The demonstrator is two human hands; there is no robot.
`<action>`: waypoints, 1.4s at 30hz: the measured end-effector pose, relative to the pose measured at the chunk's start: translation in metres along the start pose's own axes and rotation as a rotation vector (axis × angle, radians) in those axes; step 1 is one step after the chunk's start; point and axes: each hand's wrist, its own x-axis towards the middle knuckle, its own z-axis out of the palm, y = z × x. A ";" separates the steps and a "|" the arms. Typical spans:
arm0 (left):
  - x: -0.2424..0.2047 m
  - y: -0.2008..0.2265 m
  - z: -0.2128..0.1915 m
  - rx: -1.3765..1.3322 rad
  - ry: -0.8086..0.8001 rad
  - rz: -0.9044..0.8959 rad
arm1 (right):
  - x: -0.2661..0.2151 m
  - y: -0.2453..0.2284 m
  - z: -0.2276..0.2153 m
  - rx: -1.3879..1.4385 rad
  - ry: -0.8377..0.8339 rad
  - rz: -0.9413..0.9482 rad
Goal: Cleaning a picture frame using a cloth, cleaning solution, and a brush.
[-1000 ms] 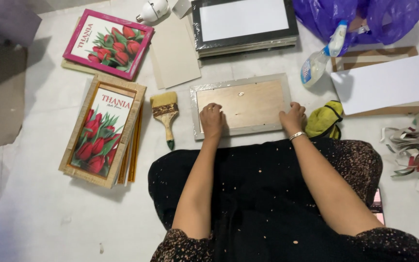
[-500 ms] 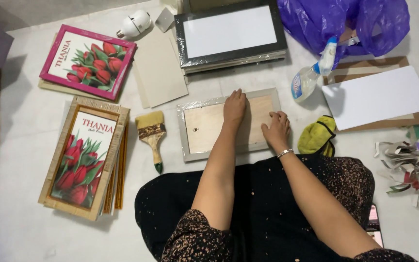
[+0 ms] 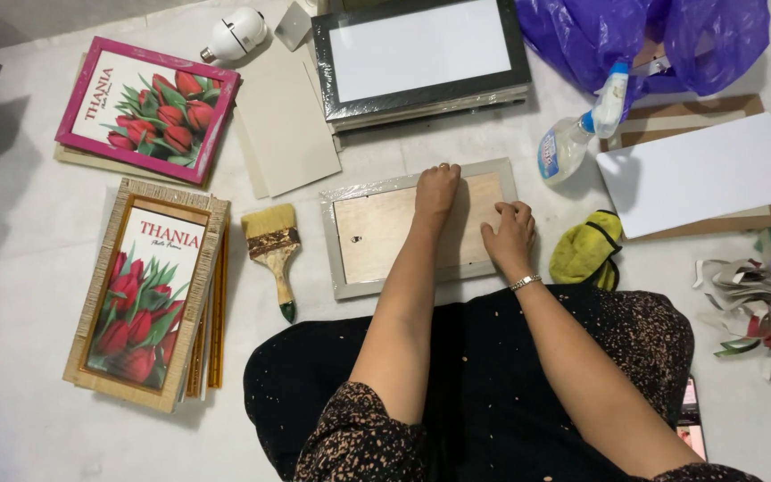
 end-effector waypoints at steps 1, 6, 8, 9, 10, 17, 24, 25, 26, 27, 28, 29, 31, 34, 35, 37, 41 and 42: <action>0.000 0.001 -0.002 -0.002 -0.001 -0.001 | 0.000 0.002 0.002 -0.002 -0.001 0.001; 0.004 0.003 -0.010 0.000 0.005 -0.040 | 0.003 0.008 0.006 -0.018 0.004 -0.010; 0.004 0.005 -0.009 0.002 0.002 -0.051 | 0.000 0.004 0.001 0.001 0.004 -0.014; 0.004 0.006 -0.009 0.004 -0.003 -0.062 | -0.001 0.002 -0.001 0.019 0.003 -0.018; 0.004 0.005 -0.014 0.004 -0.001 -0.060 | -0.002 0.002 -0.001 0.021 0.005 -0.018; 0.006 0.005 -0.013 -0.001 -0.024 -0.073 | 0.000 0.006 0.003 -0.004 0.015 -0.014; -0.009 -0.021 -0.079 -0.307 -0.173 -0.090 | 0.017 0.031 0.018 0.163 0.185 -0.039; -0.017 -0.039 -0.079 -0.305 -0.173 -0.092 | 0.018 0.033 0.018 0.164 0.183 -0.041; -0.025 -0.058 -0.079 -0.196 -0.116 -0.094 | 0.019 0.036 0.018 0.243 0.207 0.050; -0.033 -0.076 -0.080 -0.088 -0.058 -0.096 | 0.021 0.038 0.018 0.321 0.231 0.142; -0.043 -0.093 -0.087 -0.085 -0.057 -0.098 | 0.024 0.044 0.022 0.322 0.230 0.139; -0.053 -0.109 -0.094 -0.049 -0.027 -0.114 | 0.029 0.049 0.026 0.343 0.240 0.162; -0.069 -0.132 -0.106 -0.008 0.002 -0.131 | 0.029 0.051 0.030 0.367 0.247 0.183; -0.078 -0.145 -0.117 0.048 -0.073 -0.129 | 0.022 0.043 0.027 0.340 0.196 0.139; -0.078 -0.144 -0.117 0.061 -0.073 -0.133 | 0.021 0.041 0.025 0.322 0.186 0.143; -0.076 -0.141 -0.115 0.070 -0.072 -0.139 | 0.017 0.037 0.021 0.301 0.179 0.146; -0.071 -0.142 -0.108 0.162 -0.039 -0.101 | 0.014 0.032 0.015 0.291 0.163 0.132; -0.069 -0.142 -0.107 0.148 -0.030 -0.083 | 0.015 0.033 0.015 0.295 0.164 0.129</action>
